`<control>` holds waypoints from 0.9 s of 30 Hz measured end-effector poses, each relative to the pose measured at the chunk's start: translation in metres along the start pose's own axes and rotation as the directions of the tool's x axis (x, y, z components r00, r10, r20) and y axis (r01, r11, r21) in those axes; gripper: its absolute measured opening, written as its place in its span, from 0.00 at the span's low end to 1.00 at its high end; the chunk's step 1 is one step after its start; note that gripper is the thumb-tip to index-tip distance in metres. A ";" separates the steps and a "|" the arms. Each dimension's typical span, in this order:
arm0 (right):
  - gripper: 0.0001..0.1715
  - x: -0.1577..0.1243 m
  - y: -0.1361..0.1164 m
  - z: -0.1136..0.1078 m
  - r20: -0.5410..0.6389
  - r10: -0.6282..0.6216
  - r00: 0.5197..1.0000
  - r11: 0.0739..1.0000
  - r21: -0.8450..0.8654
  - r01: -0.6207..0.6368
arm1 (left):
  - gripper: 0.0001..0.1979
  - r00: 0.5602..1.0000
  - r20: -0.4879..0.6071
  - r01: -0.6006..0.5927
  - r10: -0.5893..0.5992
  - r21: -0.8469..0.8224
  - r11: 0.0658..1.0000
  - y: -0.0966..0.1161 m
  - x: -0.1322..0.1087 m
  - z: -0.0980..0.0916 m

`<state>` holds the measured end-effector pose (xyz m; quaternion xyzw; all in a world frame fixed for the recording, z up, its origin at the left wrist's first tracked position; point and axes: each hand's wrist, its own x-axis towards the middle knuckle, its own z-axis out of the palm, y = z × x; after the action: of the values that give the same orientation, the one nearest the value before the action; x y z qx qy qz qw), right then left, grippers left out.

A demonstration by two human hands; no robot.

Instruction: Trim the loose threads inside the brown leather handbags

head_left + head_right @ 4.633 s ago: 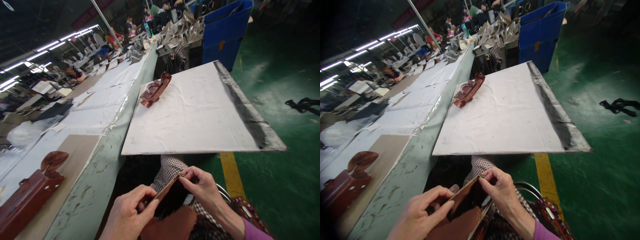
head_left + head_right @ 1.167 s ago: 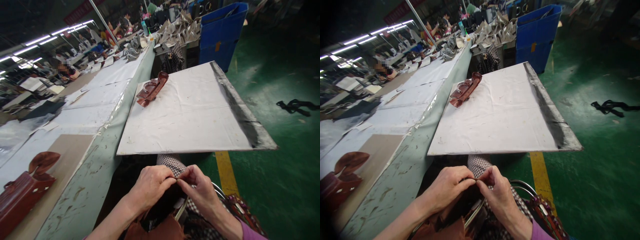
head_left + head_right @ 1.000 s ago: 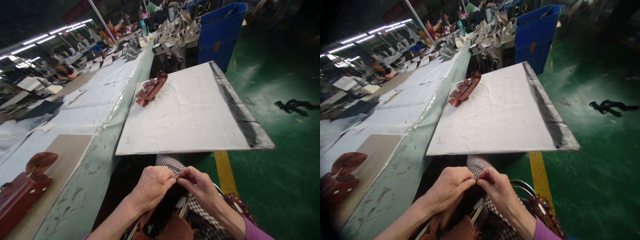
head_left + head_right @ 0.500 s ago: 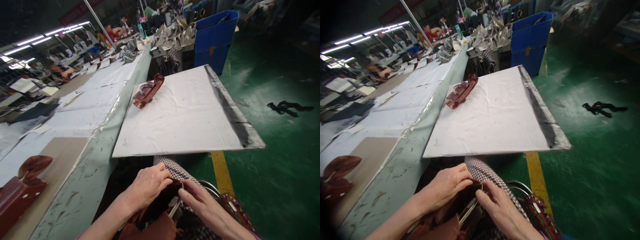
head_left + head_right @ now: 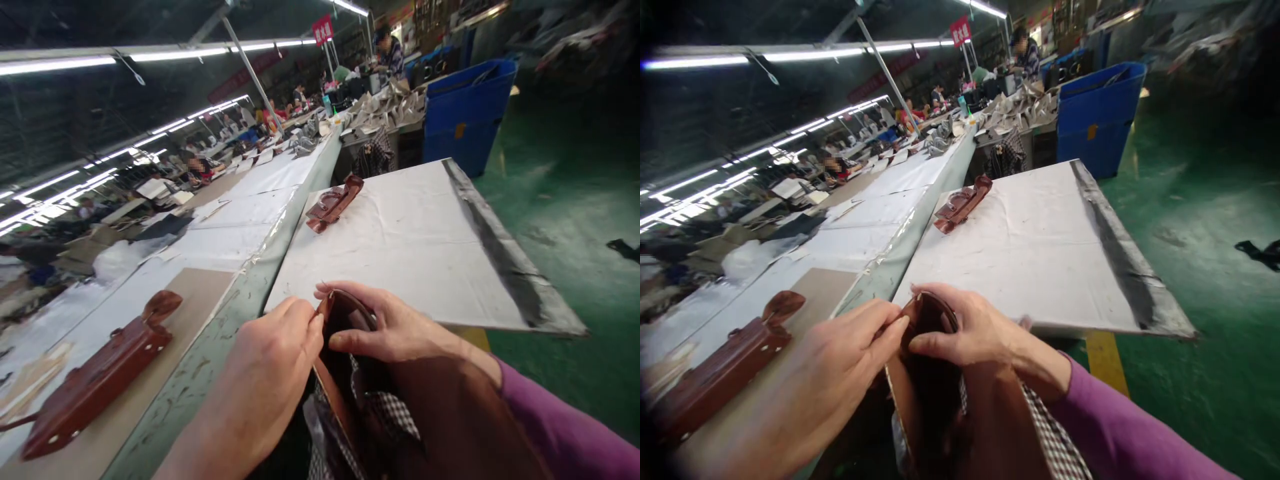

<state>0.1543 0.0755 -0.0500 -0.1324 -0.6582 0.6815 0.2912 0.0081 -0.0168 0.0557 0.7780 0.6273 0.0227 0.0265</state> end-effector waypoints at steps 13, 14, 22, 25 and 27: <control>0.29 0.007 0.035 0.014 0.211 0.302 0.930 0.885 -0.426 -0.191 | 0.15 0.886 0.118 0.462 -0.449 -0.313 0.830 -0.015 -0.045 0.070; 0.28 0.010 0.036 0.017 0.194 0.304 0.933 0.877 -0.439 -0.194 | 0.14 0.882 0.139 0.470 -0.451 -0.339 0.815 -0.018 -0.044 0.069; 0.23 0.015 0.047 0.025 0.054 0.324 0.944 0.822 -0.510 -0.253 | 0.13 0.996 -0.087 -0.024 -0.004 -0.318 0.948 -0.024 -0.063 0.056; 0.23 0.014 0.050 0.021 0.079 0.313 0.947 0.828 -0.511 -0.231 | 0.15 0.979 0.004 -0.188 0.202 -0.347 0.919 -0.022 -0.072 0.061; 0.25 0.014 0.050 0.018 0.108 0.306 0.946 0.831 -0.516 -0.210 | 0.17 0.964 -0.002 -0.245 0.265 -0.379 0.892 -0.017 -0.078 0.074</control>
<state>0.1216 0.0702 -0.0935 -0.2268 -0.8115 0.5311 0.0895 -0.0197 -0.0902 -0.0199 0.8342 0.5029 0.1263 0.1876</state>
